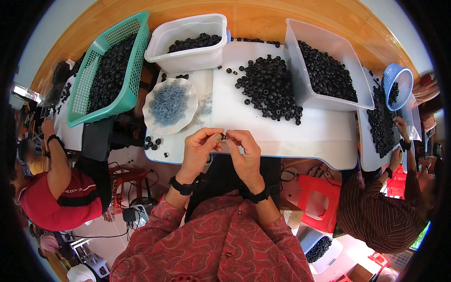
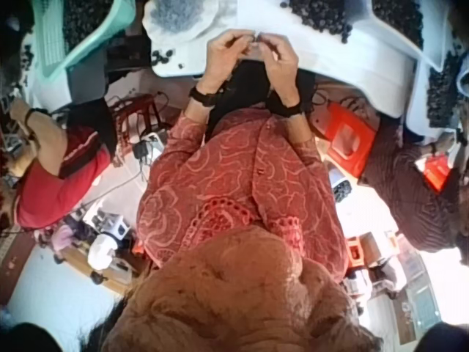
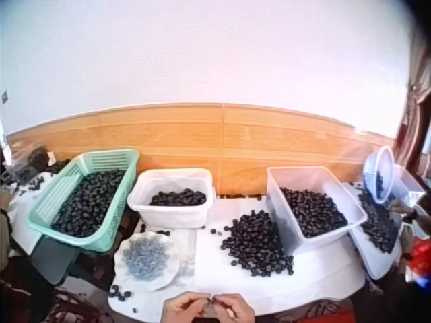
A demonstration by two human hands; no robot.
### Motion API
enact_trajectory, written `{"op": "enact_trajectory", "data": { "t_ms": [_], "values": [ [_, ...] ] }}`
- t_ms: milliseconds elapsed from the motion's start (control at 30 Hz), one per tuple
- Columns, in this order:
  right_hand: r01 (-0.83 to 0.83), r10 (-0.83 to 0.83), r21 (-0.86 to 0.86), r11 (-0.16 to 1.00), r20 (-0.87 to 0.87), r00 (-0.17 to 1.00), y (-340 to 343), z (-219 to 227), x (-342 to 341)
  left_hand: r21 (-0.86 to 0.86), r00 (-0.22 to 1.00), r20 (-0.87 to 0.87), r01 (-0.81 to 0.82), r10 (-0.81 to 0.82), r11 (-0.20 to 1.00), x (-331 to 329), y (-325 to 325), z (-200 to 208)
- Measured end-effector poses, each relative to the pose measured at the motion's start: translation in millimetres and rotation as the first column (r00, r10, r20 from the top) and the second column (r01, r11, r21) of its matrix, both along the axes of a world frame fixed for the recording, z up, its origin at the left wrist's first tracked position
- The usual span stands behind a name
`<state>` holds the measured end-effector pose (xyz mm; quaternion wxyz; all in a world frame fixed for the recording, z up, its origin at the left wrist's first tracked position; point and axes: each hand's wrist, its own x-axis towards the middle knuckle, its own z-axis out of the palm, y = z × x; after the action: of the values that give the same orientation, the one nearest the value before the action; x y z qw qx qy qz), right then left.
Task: Sorting and inspecting black rubber gaskets on a production table.
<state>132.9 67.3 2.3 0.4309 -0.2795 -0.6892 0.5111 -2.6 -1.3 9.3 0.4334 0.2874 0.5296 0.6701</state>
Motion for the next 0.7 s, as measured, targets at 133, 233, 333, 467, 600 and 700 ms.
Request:
{"op": "enact_trajectory", "data": {
  "t_ms": [133,233,333,467,600,700],
  "values": [
    [-0.005,0.002,-0.062,0.998,-0.037,0.999,-5.7,3.3,-1.4,0.027,0.998,0.052,0.032,-0.034,0.999,0.9,-3.0,5.8],
    [0.016,-0.021,-0.094,0.995,-0.056,0.998,-6.4,8.6,0.6,0.034,0.992,0.096,0.079,-0.082,0.996,1.1,-7.2,13.3],
    [0.015,-0.027,-0.134,0.991,-0.085,0.996,-8.8,16.2,1.1,0.079,0.993,0.074,0.090,-0.095,0.993,2.6,-9.7,19.2],
    [0.022,-0.031,-0.107,0.994,-0.084,0.996,-10.6,19.4,2.7,0.085,0.991,0.085,0.099,-0.106,0.992,3.2,-12.3,22.6],
    [0.034,-0.037,-0.045,0.998,-0.073,0.997,-10.8,23.9,4.3,0.106,0.990,0.051,0.123,-0.129,0.987,4.2,-14.3,24.4],
    [-0.027,0.013,-0.113,0.993,-0.123,0.992,-10.6,30.2,7.0,0.129,0.979,0.098,0.168,-0.181,0.977,-1.4,-16.4,19.2]
  ]
}}
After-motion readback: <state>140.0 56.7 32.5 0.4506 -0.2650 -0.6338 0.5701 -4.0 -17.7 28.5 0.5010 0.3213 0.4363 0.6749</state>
